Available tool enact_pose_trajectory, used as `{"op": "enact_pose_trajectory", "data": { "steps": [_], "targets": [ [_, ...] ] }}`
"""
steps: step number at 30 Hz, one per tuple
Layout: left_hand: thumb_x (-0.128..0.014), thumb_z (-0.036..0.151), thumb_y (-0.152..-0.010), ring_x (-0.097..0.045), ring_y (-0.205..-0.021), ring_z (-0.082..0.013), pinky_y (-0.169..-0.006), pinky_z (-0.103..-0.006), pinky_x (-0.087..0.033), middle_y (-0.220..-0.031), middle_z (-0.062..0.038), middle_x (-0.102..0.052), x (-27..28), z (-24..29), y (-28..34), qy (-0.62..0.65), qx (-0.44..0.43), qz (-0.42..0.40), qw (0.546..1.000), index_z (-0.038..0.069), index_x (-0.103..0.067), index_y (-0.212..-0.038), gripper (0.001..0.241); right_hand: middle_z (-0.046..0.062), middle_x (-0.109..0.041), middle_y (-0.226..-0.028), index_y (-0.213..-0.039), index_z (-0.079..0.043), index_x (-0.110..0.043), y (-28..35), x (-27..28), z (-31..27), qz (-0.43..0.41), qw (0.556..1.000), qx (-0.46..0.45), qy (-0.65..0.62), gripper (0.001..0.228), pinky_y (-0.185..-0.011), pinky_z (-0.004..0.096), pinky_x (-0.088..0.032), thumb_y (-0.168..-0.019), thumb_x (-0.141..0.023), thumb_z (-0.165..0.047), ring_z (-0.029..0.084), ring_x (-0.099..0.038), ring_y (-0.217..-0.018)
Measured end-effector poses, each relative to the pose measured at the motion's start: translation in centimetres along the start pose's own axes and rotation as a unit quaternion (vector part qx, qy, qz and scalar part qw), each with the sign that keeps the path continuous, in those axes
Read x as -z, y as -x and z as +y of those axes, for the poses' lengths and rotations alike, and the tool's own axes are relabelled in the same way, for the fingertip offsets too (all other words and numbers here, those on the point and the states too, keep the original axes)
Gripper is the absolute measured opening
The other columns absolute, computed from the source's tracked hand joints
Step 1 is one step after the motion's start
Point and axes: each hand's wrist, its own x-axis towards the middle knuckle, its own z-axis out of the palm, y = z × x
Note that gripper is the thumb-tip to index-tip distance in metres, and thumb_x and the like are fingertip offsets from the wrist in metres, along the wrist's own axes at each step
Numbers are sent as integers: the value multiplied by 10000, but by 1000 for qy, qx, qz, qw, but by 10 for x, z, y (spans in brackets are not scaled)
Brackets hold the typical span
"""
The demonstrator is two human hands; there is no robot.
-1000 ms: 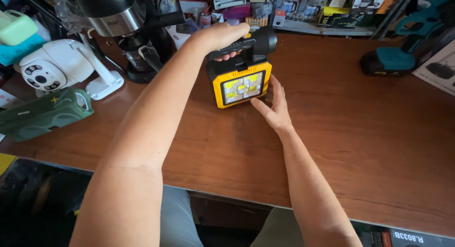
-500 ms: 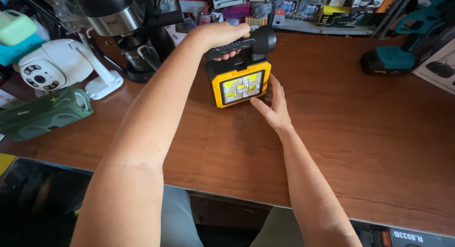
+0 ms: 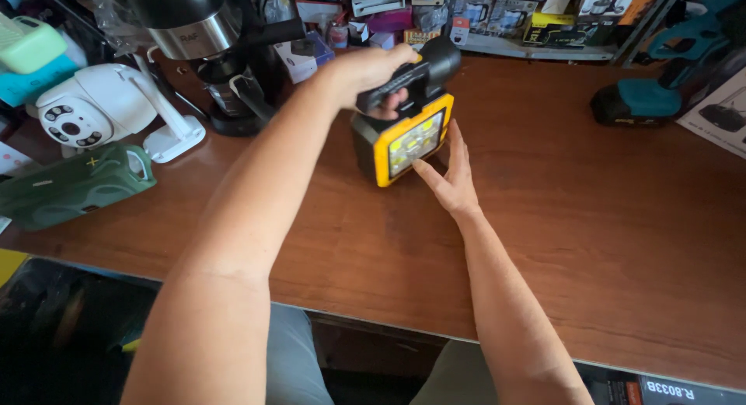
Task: Demonstrating the features and light modes of a multi-functional LED lantern
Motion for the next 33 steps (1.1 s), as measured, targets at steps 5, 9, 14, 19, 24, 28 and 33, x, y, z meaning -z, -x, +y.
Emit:
{"op": "enact_pose_trajectory", "data": {
  "steps": [5, 9, 14, 19, 24, 28, 33],
  "targets": [
    [-478, 423, -975, -460, -417, -47, -396, -212, -493, -696, -32, -588, -22, -3, -20, 174, -19, 29, 984, 30, -600, -906, 417, 241, -363, -1595, -1599, 4, -213, 0, 1, -1, 27, 999, 1, -29, 880, -1186, 458, -350, -943, -675, -359, 329, -438, -1427],
    [-455, 397, -964, -466, -411, -55, -396, -229, -494, -676, -34, -584, -29, 2, -31, 212, -28, 48, 976, 21, -604, -880, 413, 229, -239, -1671, -1593, 37, -194, -3, -2, 7, 52, 990, -26, -126, 846, -1186, 418, -394, -985, -639, -350, 341, -429, -1470],
    [-419, 293, -977, -507, -487, -148, -415, -269, -509, -631, -57, -532, -46, 17, -64, 329, -23, 137, 934, 24, -576, -991, 312, 245, -368, -1602, -1599, -112, -280, -2, 10, -12, 104, 974, -142, -144, 824, -1145, 421, -409, -936, -557, -516, 322, -490, -1427],
    [-428, 273, -983, -462, -426, -200, -400, -307, -442, -540, -95, -477, -57, 23, -97, 386, -62, 143, 909, 4, -505, -810, 329, 240, -384, -1593, -1579, -88, -311, -4, 4, 3, 110, 977, -106, -150, 747, -1121, 399, -441, -970, -570, -434, 310, -506, -1416],
    [-420, 304, -995, -485, -467, -181, -439, -287, -478, -575, -92, -492, -50, 26, -82, 358, -64, 131, 922, 0, -533, -868, 348, 202, -382, -1605, -1568, -84, -324, -4, 2, 0, 108, 980, -92, -140, 688, -1125, 401, -451, -991, -552, -383, 308, -487, -1434],
    [-401, 385, -972, -524, -496, -165, -463, -274, -524, -626, -74, -537, -50, 32, -92, 372, -6, 115, 921, -4, -559, -841, 440, 208, -397, -1581, -1568, -102, -330, -4, 4, 1, 109, 978, -99, -148, 704, -1088, 388, -475, -978, -572, -400, 293, -537, -1387],
    [-391, 366, -961, -533, -500, -202, -453, -307, -507, -613, -102, -558, -54, 30, -107, 397, -24, 133, 908, -21, -568, -841, 443, 261, -427, -1532, -1560, -110, -341, -6, 0, 10, 114, 974, -103, -164, 706, -1032, 380, -517, -967, -602, -390, 298, -590, -1340]
  ]
}}
